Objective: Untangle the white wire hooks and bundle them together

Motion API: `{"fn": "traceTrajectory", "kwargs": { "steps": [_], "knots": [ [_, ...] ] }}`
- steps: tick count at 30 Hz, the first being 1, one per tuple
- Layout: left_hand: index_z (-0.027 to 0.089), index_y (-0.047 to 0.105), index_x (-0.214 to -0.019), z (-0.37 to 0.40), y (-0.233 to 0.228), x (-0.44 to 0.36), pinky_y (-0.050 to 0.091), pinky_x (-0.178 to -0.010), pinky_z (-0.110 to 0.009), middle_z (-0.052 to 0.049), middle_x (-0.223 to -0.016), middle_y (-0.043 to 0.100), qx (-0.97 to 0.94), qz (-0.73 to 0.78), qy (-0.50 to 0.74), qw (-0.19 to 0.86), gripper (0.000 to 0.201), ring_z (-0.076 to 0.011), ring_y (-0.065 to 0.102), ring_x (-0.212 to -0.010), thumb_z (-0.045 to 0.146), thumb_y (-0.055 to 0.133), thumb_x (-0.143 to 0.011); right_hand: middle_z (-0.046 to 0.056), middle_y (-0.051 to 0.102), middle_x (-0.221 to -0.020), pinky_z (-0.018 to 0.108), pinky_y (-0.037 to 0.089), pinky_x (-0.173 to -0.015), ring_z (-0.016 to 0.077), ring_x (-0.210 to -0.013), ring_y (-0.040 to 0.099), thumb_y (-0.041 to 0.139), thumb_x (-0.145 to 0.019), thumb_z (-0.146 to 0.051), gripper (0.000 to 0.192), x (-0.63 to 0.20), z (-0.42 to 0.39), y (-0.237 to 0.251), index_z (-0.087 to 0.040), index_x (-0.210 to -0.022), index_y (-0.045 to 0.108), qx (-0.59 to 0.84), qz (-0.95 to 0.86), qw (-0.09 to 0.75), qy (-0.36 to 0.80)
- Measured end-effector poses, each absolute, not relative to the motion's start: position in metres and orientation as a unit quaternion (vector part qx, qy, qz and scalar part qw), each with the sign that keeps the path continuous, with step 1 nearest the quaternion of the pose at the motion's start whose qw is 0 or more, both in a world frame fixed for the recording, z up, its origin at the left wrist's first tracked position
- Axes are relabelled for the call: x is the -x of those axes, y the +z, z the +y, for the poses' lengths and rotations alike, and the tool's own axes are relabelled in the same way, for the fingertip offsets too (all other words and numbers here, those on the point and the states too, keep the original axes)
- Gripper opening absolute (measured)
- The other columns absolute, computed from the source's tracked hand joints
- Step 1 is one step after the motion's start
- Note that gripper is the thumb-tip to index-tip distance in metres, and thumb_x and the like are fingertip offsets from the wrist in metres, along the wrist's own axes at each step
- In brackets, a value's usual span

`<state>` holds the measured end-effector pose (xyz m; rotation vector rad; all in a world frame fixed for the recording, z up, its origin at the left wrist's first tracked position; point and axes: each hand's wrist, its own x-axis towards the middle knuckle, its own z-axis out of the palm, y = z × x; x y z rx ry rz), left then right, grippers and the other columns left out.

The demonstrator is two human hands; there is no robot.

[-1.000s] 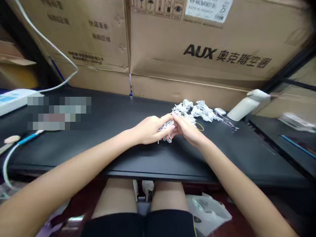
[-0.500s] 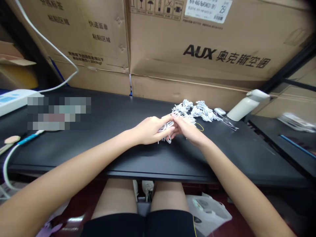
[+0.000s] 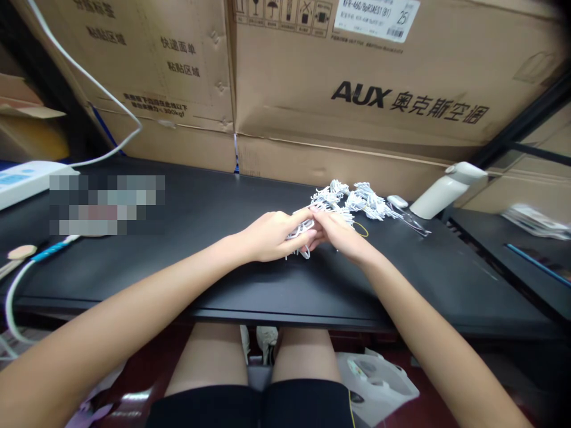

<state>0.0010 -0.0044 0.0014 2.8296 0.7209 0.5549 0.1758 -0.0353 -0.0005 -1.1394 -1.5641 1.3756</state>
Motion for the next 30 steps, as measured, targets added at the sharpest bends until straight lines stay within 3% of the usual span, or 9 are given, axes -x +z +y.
{"fn": "traceTrajectory", "kwargs": {
  "steps": [19, 30],
  "knots": [
    [0.015, 0.038, -0.127, -0.0057, 0.0009, -0.0023, 0.037, -0.053, -0.023, -0.003, -0.074, 0.068, -0.953, 0.253, 0.166, 0.021, 0.043, -0.0185, 0.064, -0.06, 0.042, 0.033, -0.094, 0.005, 0.066, -0.059, 0.03, 0.055, -0.059, 0.0167, -0.056, 0.063, 0.042, -0.087, -0.06, 0.051, -0.1778, -0.0363, -0.001, -0.016, -0.073, 0.064, 0.449, -0.656, 0.377, 0.475],
    [0.014, 0.037, -0.129, -0.0091, 0.0017, -0.0036, 0.039, -0.055, -0.024, -0.005, -0.076, 0.069, -0.953, 0.262, 0.15, 0.014, 0.045, -0.0203, 0.065, -0.063, 0.042, 0.036, -0.093, 0.005, 0.068, -0.068, 0.03, 0.056, -0.061, 0.018, -0.063, 0.065, 0.044, -0.086, -0.06, 0.048, -0.1802, -0.0371, -0.0027, -0.017, -0.085, 0.065, 0.474, -0.655, 0.382, 0.448]
  ]
}}
